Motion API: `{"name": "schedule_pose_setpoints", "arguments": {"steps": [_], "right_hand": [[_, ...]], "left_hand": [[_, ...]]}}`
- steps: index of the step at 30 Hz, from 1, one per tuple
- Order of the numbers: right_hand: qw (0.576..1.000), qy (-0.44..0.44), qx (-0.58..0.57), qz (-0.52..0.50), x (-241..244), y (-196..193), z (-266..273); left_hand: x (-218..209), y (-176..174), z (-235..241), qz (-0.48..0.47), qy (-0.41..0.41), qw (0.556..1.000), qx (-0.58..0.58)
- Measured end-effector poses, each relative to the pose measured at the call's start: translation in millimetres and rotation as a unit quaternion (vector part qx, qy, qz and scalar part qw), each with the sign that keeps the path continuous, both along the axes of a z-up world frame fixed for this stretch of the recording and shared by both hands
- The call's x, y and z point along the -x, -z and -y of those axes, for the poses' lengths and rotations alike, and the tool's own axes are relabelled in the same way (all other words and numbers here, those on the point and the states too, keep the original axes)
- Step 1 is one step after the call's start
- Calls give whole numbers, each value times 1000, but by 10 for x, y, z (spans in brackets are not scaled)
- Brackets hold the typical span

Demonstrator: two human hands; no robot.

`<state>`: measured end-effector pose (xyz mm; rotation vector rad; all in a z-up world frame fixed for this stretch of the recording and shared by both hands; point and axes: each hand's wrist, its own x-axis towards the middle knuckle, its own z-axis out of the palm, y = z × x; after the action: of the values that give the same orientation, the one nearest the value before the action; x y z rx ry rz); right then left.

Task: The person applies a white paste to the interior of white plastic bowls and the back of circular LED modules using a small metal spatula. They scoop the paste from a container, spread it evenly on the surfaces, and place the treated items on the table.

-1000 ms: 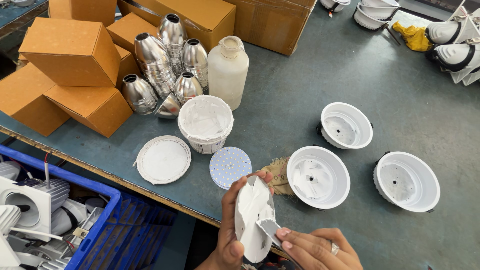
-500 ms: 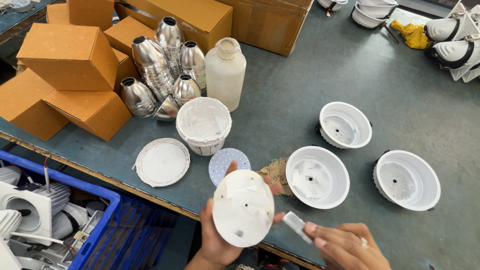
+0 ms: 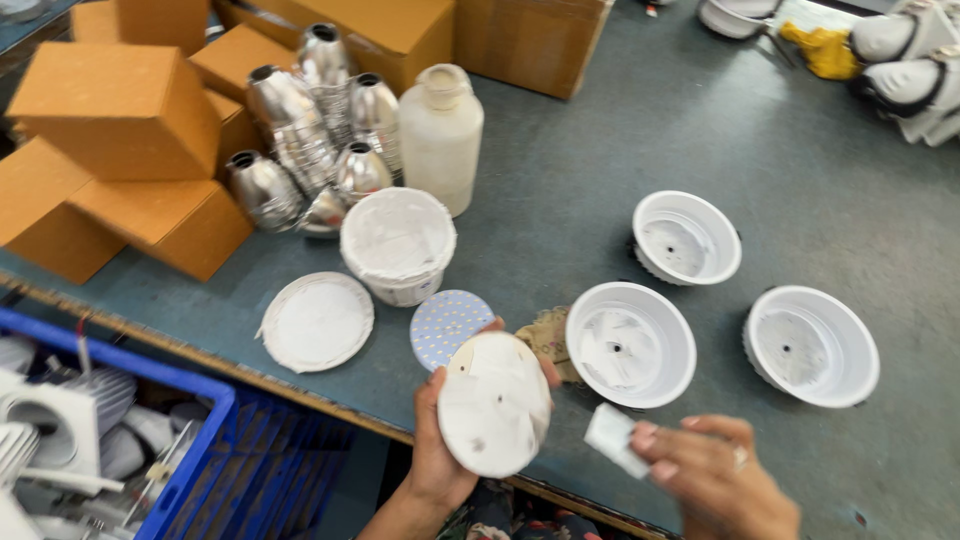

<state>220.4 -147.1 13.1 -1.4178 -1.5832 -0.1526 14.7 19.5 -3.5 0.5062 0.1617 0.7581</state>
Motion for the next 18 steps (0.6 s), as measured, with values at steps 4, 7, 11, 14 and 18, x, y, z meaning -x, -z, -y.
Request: {"name": "schedule_pose_setpoints", "arguments": {"steps": [4, 7, 11, 14, 18], "right_hand": [[951, 64, -184, -241, -503, 321, 200], [877, 65, -270, -392, -765, 528, 480], [853, 109, -271, -433, -982, 699, 826], [836, 132, -271, -458, -1148, 815, 977], [800, 97, -250, -537, -1355, 961, 964]], "left_hand": [[-653, 15, -206, -120, -50, 931, -341], [-1260, 72, -271, -238, -97, 706, -660], [-1852, 186, -260, -346, -83, 500, -790], [-1895, 250, -316, -340, -113, 505, -785], [-1592, 132, -380, -388, -136, 528, -743]]}}
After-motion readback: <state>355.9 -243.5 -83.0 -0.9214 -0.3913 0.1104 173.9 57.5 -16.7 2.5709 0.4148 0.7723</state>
